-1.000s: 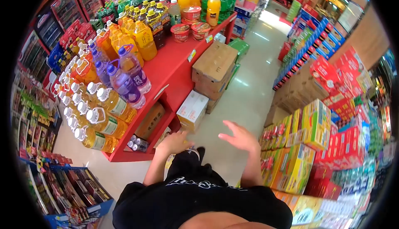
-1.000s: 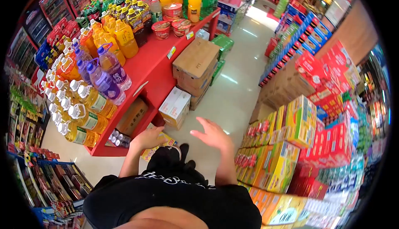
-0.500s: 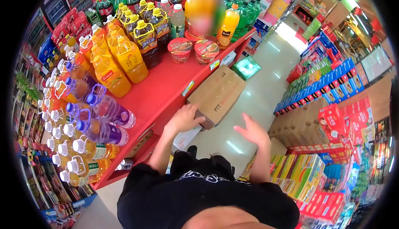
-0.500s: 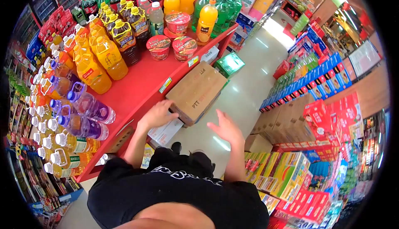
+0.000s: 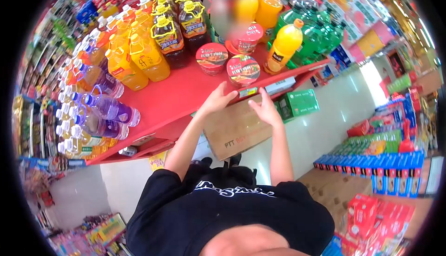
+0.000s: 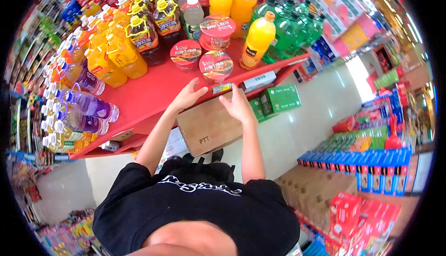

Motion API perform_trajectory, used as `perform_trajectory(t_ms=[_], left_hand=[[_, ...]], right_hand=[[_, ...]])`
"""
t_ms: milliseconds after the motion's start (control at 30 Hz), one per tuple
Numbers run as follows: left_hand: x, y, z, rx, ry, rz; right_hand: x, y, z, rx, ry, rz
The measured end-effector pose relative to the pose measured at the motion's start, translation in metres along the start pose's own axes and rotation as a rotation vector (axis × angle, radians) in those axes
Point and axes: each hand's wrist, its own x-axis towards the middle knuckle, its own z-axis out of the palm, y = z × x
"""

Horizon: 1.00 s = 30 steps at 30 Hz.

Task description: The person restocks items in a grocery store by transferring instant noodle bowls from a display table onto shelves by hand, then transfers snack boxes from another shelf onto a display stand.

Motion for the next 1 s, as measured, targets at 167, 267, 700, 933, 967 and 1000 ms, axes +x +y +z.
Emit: perform_trajectory(t_ms=[167,267,700,933,967,1000], left_hand=[[0.052,0.000,0.039,-0.189,0.257,0.044],[0.051,0.013,0.045,-0.242,0.277,0.026],[-0.194,-0.005,-0.030,-0.504,0.618,0.170],[-0.450,-0.155,-0.047,-0.404,0.861,-0.218],[-0.485,-0.167,-0.048,-0.389,0.885,-0.326],[-0.519,-0.172,-0.051,-0.436,0.964,-0.380]], right_hand=[[0.098,0.044,0.004,0.161,0.204,-0.083],[0.108,0.046,0.018,0.339,0.175,-0.103],[-0.032,-0.096,0.090,0.134,-0.005,-0.354],[-0.176,-0.143,0.261,-0.070,-0.606,-0.622],[-0.195,-0.146,0.292,-0.069,-0.671,-0.603],[-0.214,-0.148,0.324,-0.076,-0.737,-0.577]])
